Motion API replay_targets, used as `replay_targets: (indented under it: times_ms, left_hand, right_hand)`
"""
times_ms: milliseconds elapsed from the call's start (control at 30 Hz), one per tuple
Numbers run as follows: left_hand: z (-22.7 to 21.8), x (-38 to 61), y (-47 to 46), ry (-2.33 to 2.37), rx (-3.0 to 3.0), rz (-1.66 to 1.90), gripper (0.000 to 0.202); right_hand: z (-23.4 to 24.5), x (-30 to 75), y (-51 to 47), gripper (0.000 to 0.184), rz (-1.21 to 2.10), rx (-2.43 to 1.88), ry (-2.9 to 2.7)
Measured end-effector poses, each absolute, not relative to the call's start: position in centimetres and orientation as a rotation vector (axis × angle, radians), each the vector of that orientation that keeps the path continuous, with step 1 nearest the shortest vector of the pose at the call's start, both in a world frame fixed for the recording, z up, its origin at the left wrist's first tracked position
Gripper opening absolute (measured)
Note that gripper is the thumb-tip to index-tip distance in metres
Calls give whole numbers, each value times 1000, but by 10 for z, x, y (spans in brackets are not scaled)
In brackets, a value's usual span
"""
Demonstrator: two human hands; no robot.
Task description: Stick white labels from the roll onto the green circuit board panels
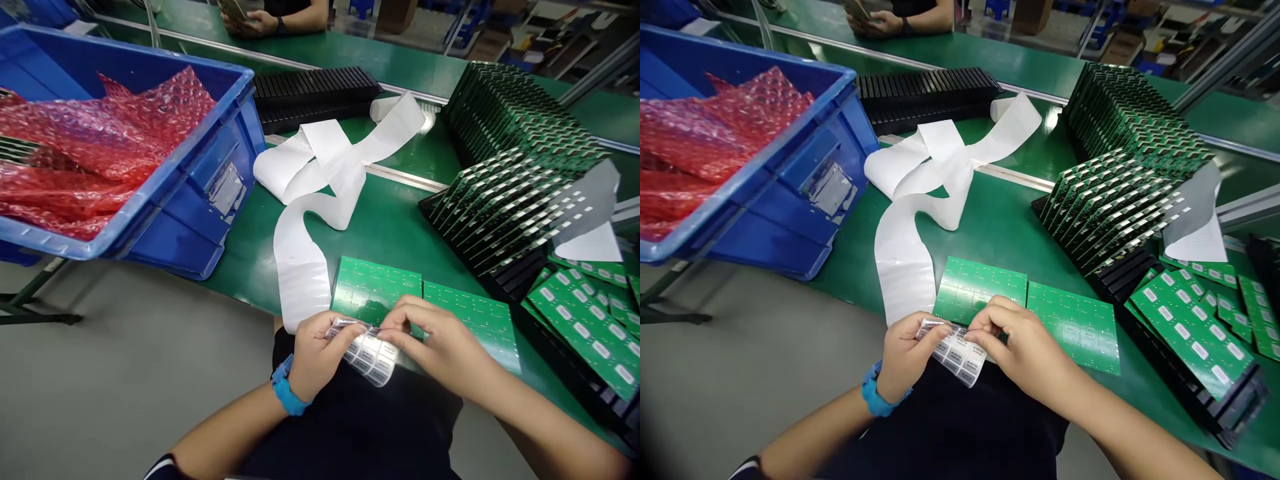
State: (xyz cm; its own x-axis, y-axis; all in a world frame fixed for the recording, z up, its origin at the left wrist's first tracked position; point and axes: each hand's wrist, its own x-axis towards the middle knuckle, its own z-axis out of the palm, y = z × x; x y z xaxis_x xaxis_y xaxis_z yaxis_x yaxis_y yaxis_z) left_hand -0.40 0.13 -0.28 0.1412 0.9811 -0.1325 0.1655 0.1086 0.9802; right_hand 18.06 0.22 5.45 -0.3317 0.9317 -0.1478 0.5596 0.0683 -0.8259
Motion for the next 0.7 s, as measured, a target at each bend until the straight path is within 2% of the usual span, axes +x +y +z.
replay_targets:
  times_ms: [67,167,333,700]
  left_hand:
    - [-4,-7,2,1322,1234,917,20]
    - [-8,-12,2,1345,1177,891,22]
    - [-15,-17,-5,1142,1545,813,16]
    - [-18,-18,-3,1155,1607,765,15]
  right_hand:
    - [54,179,15,16,1178,-1489,-1905]
    - [45,176,48,15,1164,-1590,-1825]
    - [27,163,101,16,1227,-1828,-1938]
    - [10,147,102,12,890,-1782,-2139]
